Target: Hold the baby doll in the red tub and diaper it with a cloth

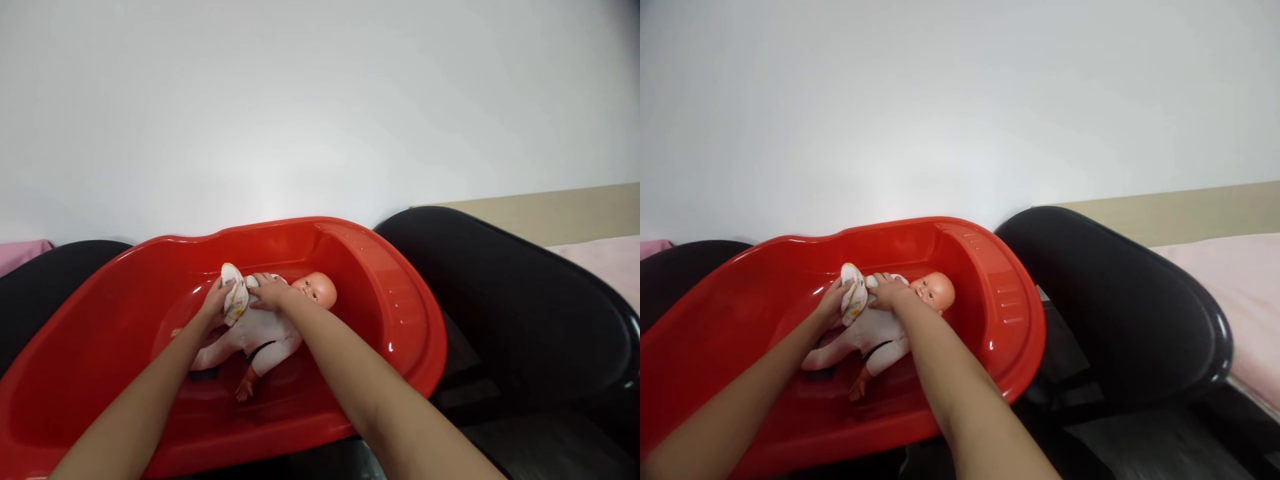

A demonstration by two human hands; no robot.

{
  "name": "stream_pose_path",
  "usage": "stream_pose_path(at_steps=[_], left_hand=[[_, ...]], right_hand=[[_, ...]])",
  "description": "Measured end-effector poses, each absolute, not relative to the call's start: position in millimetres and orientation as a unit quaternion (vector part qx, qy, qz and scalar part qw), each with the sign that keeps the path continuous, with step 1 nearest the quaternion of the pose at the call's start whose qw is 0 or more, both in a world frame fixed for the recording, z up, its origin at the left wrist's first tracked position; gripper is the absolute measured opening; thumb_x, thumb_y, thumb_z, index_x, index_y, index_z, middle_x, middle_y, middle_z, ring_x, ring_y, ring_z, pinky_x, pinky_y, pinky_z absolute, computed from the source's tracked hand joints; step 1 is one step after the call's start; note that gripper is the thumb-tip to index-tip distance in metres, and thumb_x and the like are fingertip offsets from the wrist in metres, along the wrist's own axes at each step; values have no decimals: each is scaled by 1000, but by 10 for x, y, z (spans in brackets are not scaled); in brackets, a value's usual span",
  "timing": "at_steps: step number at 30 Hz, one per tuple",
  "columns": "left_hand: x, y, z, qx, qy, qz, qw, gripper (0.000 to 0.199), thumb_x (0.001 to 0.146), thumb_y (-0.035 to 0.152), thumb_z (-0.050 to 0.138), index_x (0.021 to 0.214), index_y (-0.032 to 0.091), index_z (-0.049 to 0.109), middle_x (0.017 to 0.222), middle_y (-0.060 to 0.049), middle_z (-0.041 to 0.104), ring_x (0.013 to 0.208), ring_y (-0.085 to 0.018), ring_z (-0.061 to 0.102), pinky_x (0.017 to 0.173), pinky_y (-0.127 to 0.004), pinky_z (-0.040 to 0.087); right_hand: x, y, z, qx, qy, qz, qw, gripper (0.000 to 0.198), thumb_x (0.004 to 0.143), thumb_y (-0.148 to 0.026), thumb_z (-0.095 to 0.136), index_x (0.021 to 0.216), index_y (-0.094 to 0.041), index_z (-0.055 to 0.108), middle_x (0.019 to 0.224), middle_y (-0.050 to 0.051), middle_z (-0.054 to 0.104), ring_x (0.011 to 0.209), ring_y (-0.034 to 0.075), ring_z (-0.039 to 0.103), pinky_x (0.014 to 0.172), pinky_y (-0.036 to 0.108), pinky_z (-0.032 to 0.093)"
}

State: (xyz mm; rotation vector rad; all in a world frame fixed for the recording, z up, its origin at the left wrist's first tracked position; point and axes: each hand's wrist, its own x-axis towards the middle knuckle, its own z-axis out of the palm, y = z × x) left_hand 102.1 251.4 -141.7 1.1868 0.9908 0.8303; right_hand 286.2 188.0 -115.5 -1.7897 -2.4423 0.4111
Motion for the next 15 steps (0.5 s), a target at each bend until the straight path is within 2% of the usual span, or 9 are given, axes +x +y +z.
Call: stream_pose_path(at_steps=[2,5,7,10,15], left_hand=[[1037,2500,-1454,573,413,331,626,54,76,46,76,118,23,54,100,-5,70,81,-21,69,73,-37,58],[1086,2541,-1535,667,457,313,498,51,76,49,75,113,19,56,100,-6,68,87,-22,66,76,-35,55],[1118,2574,-1579,701,481,314,423,45,83,53,66,110,19,56,99,-7,68,90,-23,65,78,-35,53],[1137,2596,-1593,728,493,312,360,43,94,56,47,113,19,57,104,-11,69,95,-25,66,84,-37,51],[1064,2626,-1583,743,554,257,272,50,97,58,36,118,20,61,101,-15,72,95,-31,68,85,-40,50]], right_hand=[[2866,1905,-1179,-585,-799,134,35,53,96,-55,56,143,-29,59,161,13,34,146,36,33,117,59,33],[2879,1927,-1183,-594,-793,135,23,51,95,-58,56,138,-29,64,152,14,43,141,36,40,114,57,38],[2877,1939,-1183,-593,-793,137,21,50,94,-59,58,136,-32,65,148,12,47,140,35,41,114,55,38],[2846,1961,-1207,-589,-791,163,26,47,92,-57,62,135,-38,65,152,9,45,144,36,39,116,55,36],[2777,1977,-1238,-592,-780,200,35,47,91,-56,62,136,-41,63,158,7,40,145,37,38,116,57,36]])
